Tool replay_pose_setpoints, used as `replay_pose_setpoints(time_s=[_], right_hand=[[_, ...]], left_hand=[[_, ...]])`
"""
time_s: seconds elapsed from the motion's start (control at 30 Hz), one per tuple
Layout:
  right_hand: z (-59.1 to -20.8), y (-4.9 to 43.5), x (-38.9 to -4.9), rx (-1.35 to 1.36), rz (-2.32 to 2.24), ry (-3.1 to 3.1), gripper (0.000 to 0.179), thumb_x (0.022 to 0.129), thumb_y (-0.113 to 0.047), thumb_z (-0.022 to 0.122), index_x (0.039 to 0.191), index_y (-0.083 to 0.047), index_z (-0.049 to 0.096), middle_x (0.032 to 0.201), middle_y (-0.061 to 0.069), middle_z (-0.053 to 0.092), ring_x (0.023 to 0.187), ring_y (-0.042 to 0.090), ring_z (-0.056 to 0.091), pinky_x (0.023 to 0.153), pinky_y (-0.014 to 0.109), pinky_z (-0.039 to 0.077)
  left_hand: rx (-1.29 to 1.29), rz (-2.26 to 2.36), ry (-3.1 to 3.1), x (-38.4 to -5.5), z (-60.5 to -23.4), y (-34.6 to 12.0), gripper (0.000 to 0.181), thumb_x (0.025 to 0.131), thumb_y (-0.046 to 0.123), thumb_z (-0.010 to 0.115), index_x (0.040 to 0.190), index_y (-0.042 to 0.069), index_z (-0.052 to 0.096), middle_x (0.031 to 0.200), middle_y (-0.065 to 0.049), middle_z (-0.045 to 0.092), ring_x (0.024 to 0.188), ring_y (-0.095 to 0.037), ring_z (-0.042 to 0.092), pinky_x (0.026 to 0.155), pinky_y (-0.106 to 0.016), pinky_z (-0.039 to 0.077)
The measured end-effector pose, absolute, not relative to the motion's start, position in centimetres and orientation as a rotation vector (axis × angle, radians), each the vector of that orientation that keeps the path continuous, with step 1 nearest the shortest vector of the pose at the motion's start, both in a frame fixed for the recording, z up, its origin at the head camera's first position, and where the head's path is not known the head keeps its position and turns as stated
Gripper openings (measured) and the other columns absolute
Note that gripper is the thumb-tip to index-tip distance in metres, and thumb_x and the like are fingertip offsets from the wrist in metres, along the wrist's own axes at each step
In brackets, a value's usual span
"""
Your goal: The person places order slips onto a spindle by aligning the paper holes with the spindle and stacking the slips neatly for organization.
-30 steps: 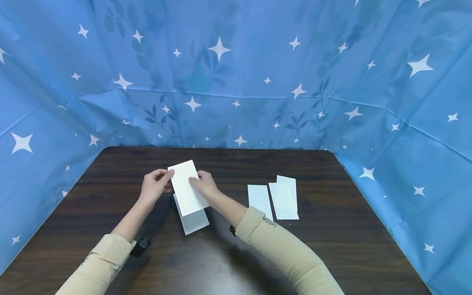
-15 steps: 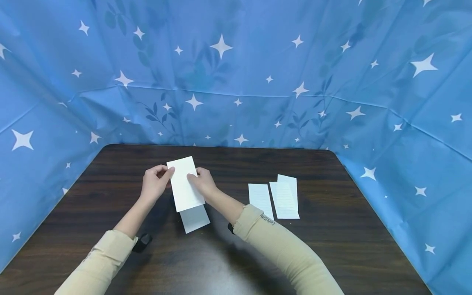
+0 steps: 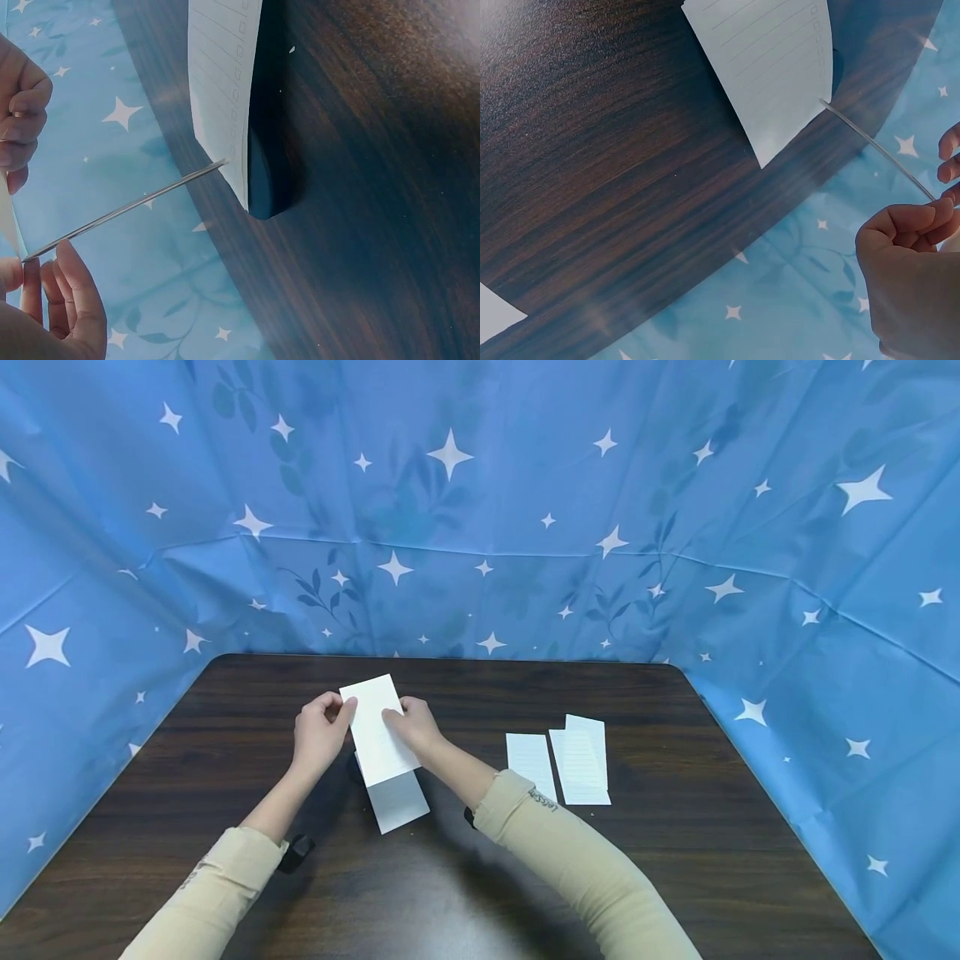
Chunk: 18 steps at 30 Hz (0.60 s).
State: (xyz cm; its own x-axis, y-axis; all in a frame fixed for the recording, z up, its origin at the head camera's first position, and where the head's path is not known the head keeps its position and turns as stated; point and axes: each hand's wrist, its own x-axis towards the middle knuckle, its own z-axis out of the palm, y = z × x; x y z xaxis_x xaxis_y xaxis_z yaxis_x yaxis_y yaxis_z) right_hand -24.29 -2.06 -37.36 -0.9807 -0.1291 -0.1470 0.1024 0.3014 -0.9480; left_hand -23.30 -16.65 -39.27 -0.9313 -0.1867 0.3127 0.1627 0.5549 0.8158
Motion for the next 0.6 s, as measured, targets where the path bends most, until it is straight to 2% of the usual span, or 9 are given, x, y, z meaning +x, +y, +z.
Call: replay_pose_setpoints(time_s=[0.37, 0.5, 0.6], right_hand=[[-37.24, -1.88, -24.66, -0.003, -1.707, 2.385, 0.029, 0.094, -0.017, 0.054, 0.113, 0.005, 0.060, 0.099, 0.016, 0.063, 0.082, 0.019, 0.059, 0.070, 0.026, 0.053], [-37.15, -1.80, -24.72, 0.011, -1.684, 2.385, 0.030, 0.093, -0.018, 0.055, 0.111, 0.005, 0.061, 0.098, 0.016, 0.064, 0.081, 0.020, 0.061, 0.070, 0.029, 0.056], [-37.23, -1.80, -24.74, 0.009, -1.650, 2.410, 0.028, 0.093, -0.018, 0.057, 0.107, 0.006, 0.063, 0.095, 0.016, 0.064, 0.078, 0.020, 0.061, 0.069, 0.029, 0.057]], left_hand=[[0.052, -1.372, -2.403, -23.31, -39.28, -16.11, 0.023, 0.095, 0.016, 0.055, 0.087, -0.005, 0.060, 0.068, -0.020, 0.060, 0.042, 0.000, 0.050, 0.043, -0.015, 0.046], [0.107, -1.510, -2.403, -23.22, -39.20, -16.32, 0.026, 0.096, 0.019, 0.053, 0.091, -0.006, 0.060, 0.068, -0.011, 0.055, 0.046, 0.000, 0.051, 0.049, -0.024, 0.056], [0.168, -1.626, -2.412, -23.14, -39.11, -16.54, 0.029, 0.097, 0.021, 0.051, 0.094, -0.006, 0.059, 0.073, -0.003, 0.052, 0.054, -0.002, 0.053, 0.056, -0.028, 0.060]])
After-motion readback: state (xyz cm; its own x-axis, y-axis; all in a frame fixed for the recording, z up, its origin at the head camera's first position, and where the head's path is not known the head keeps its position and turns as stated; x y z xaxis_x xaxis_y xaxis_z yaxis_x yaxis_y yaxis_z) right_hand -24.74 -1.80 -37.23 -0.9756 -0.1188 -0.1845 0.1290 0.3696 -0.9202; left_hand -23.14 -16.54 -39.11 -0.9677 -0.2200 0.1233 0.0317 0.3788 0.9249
